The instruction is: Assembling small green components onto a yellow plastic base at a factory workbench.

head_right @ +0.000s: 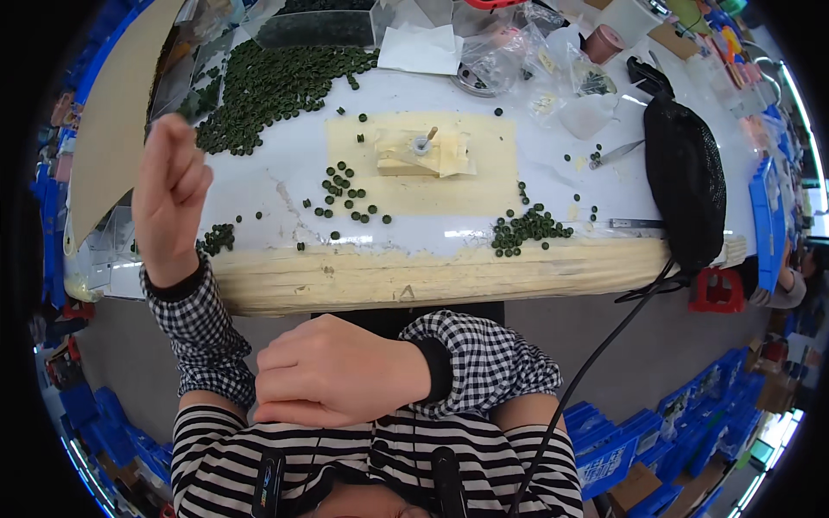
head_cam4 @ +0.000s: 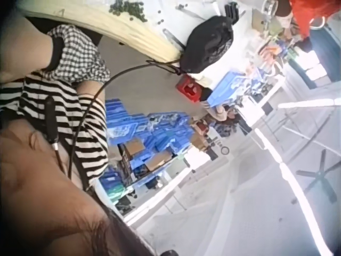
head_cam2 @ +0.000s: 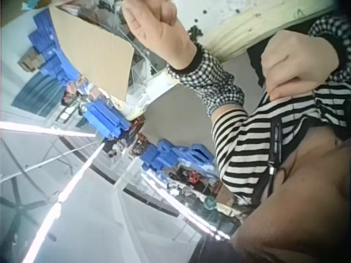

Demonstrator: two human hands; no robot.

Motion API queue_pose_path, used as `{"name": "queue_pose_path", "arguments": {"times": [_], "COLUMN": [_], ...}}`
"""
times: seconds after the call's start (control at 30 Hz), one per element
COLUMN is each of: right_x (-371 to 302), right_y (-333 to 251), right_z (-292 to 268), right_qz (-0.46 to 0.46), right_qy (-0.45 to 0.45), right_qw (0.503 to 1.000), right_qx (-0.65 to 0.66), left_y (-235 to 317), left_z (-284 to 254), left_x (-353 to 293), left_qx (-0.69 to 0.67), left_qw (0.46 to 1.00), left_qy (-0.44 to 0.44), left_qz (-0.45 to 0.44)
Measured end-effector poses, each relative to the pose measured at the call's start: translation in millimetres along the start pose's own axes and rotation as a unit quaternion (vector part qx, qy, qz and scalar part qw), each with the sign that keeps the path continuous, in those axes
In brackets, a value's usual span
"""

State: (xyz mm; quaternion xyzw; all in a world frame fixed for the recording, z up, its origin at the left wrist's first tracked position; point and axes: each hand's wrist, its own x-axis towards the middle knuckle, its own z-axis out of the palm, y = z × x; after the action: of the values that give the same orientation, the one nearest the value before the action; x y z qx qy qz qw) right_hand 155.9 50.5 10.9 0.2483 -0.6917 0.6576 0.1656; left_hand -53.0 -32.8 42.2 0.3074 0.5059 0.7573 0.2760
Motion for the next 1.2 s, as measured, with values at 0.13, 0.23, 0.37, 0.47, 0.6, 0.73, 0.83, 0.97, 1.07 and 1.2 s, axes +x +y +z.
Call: {"name": "queue_pose_path", "arguments": {"times": [0.13, 0.23, 0.37, 0.47, 0.6, 0.73, 0.83, 0.97, 1.07, 1.2], "right_x": [-6, -9, -10, -12, -17, -19, -15, -20, -15, -16], "right_y": [10, 15, 23, 28, 35, 35, 33, 34, 37, 35], "right_z": [-4, -15, -23, -24, -24, -27, -28, -26, -30, -27], "right_qz": [0.020, 0.043, 0.060, 0.070, 0.072, 0.082, 0.089, 0.093, 0.097, 0.101], "right_qy": [-0.015, 0.009, 0.031, 0.037, 0.044, 0.052, 0.043, 0.045, 0.048, 0.045], "right_qw": [0.996, 0.989, 0.984, 0.977, 0.977, 0.978, 0.978, 0.979, 0.979, 0.978], "right_qx": [-0.083, -0.142, -0.167, -0.199, -0.196, -0.186, -0.182, -0.173, -0.176, -0.174], "left_y": [76, 99, 105, 115, 128, 130, 116, 115, 121, 119], "left_z": [2, 32, 52, 54, 55, 64, 64, 62, 70, 63], "left_x": [-51, -55, -58, -61, -72, -76, -61, -57, -69, -68], "left_qx": [-0.166, -0.093, 0.000, 0.047, 0.123, 0.141, 0.038, 0.020, 0.099, 0.059], "left_qw": [0.940, 0.893, 0.882, 0.886, 0.897, 0.922, 0.900, 0.888, 0.922, 0.917], "left_qy": [-0.224, -0.393, -0.430, -0.422, -0.387, -0.336, -0.390, -0.428, -0.343, -0.369], "left_qz": [0.199, 0.199, 0.191, 0.188, 0.173, 0.133, 0.193, 0.169, 0.146, 0.138]}}
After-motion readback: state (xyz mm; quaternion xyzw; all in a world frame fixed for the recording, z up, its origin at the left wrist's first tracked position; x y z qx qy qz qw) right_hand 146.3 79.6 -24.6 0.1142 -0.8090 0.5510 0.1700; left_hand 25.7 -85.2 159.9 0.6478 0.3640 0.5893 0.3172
